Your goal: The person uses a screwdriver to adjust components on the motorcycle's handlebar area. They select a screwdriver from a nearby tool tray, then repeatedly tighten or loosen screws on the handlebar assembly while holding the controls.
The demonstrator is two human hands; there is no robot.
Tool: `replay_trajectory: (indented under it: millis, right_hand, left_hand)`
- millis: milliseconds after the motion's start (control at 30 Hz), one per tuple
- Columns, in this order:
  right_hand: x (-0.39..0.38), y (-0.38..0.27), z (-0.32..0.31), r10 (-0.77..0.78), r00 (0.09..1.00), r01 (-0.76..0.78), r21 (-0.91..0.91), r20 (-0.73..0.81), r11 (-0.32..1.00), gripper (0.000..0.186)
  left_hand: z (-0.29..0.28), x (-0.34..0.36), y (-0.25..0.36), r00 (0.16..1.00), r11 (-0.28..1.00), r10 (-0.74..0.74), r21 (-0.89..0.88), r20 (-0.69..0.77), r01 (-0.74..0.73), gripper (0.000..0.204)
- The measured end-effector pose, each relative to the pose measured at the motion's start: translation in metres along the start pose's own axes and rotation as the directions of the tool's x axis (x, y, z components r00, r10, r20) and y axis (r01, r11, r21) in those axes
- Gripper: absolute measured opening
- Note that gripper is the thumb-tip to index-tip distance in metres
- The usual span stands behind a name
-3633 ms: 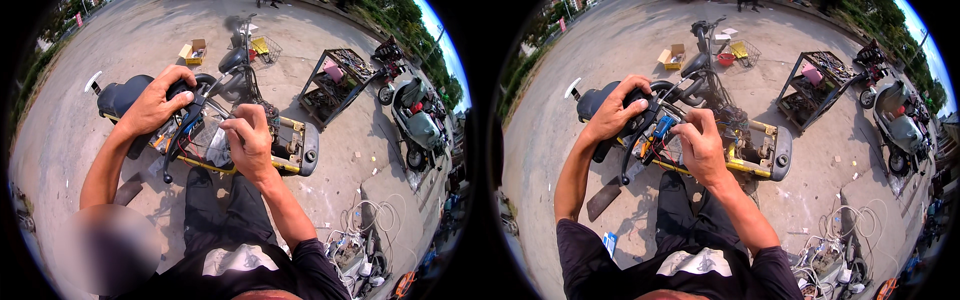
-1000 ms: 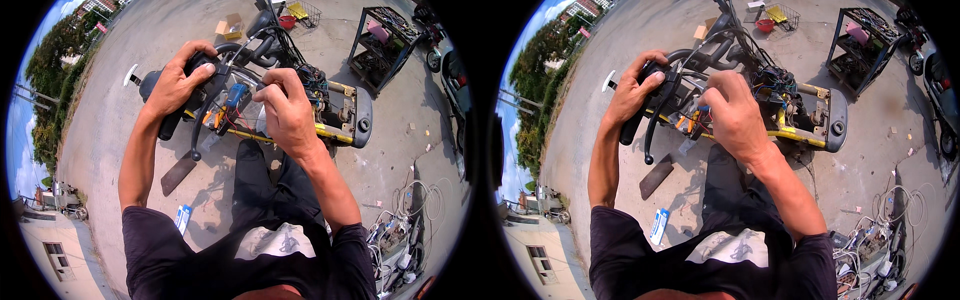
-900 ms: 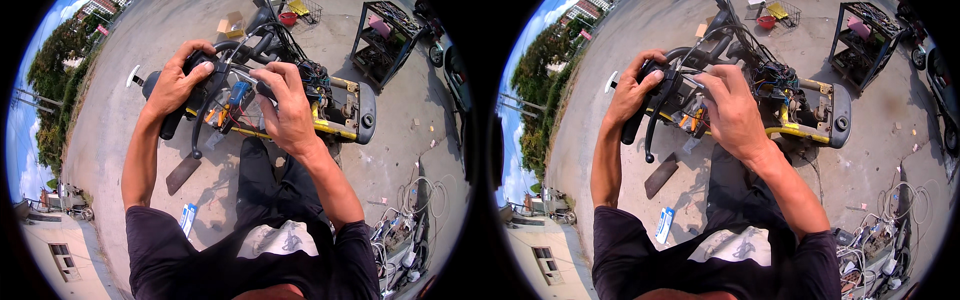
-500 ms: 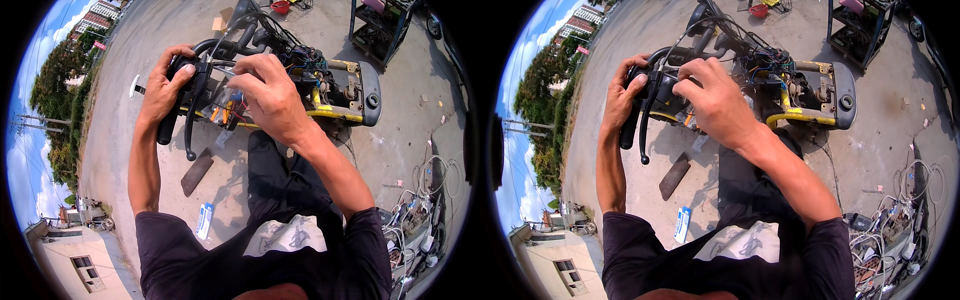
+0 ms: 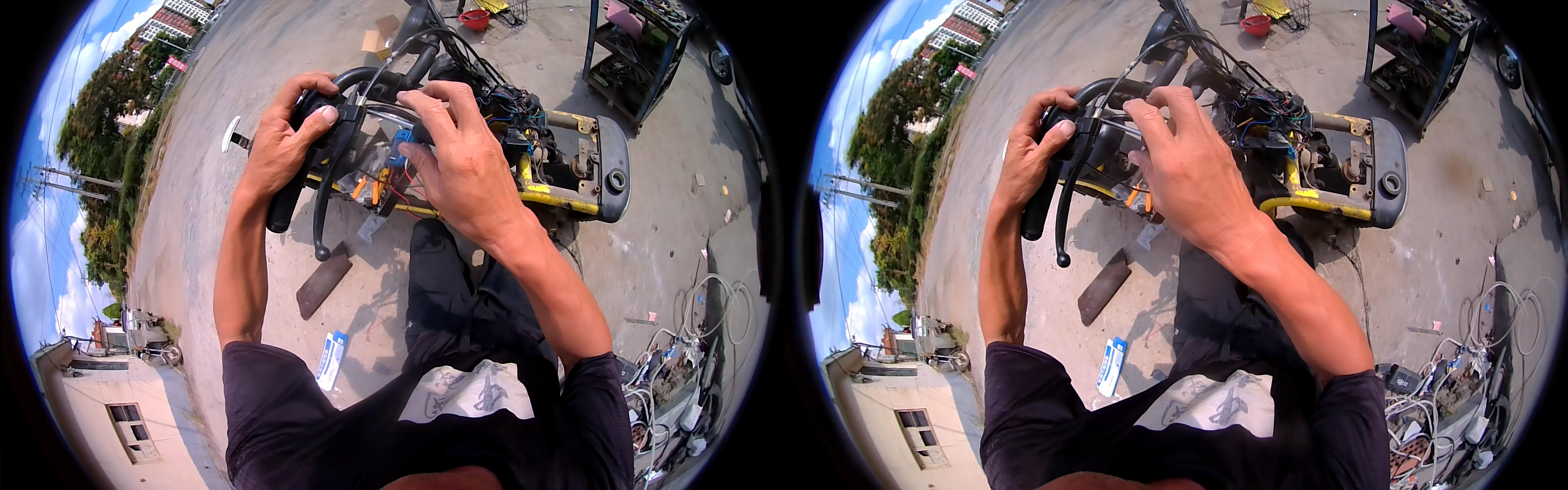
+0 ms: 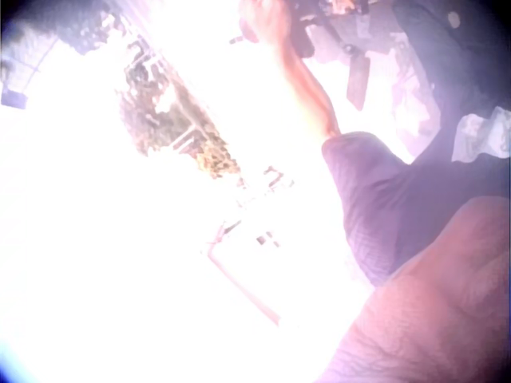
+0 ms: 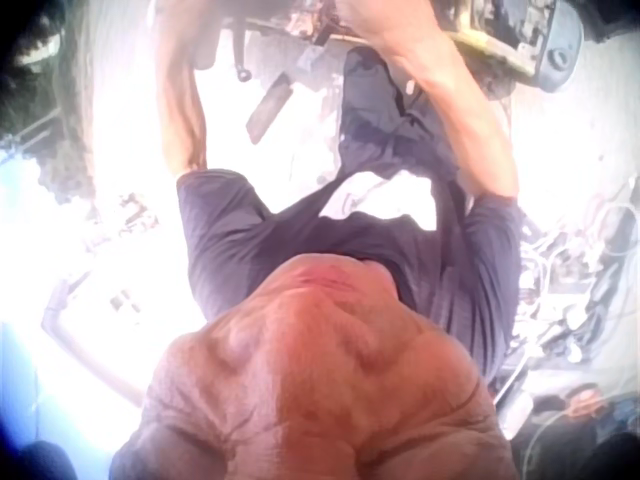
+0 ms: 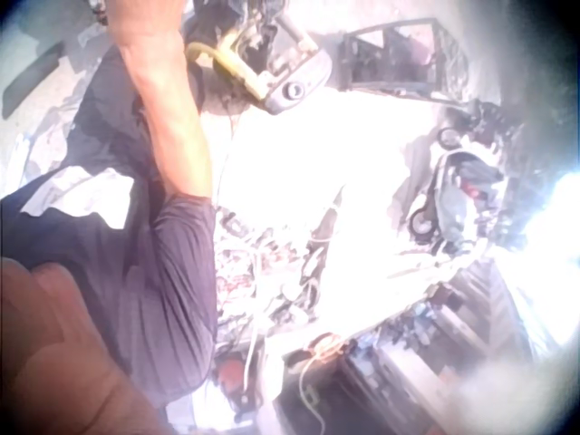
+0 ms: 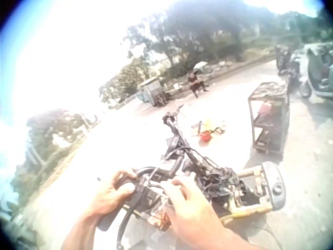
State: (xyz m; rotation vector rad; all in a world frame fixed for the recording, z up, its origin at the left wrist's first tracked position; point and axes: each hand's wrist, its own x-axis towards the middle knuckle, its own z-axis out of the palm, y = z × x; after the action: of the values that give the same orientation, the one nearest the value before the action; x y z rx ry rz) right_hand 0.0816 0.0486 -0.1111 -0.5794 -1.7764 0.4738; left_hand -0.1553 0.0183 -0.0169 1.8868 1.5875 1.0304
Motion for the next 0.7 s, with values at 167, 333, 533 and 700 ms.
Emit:
replay_trajectory:
  millis: [167,333,533,700]
  right_hand:
    - [0.003,-0.010,-0.007,0.178,0.961,-0.161,-0.096,0.214,0.982,0.011]
    - [0.008,0.007,-0.004,-0.211,0.975,0.218,-0.103,0.074,0.970,0.015]
    - [0.015,-0.001,-0.007,0.220,0.966,-0.245,0.209,0.133,0.947,0.023]
    - [0.005,0.001,-0.012,0.155,0.948,-0.181,0.067,0.279,0.981,0.024]
  left_hand:
    - [0.001,-0.001,0.000,1.000,0.999,0.024,0.040,-0.005,-0.023,0.025]
    - [0.000,-0.001,-0.002,1.000,1.000,0.001,0.032,-0.006,-0.001,0.026]
    - [-0.005,0.004,-0.007,0.997,0.994,0.076,0.075,0.028,-0.078,0.027]
    - [-0.002,0.002,-0.005,0.997,0.993,0.070,0.097,0.011,-0.071,0.026]
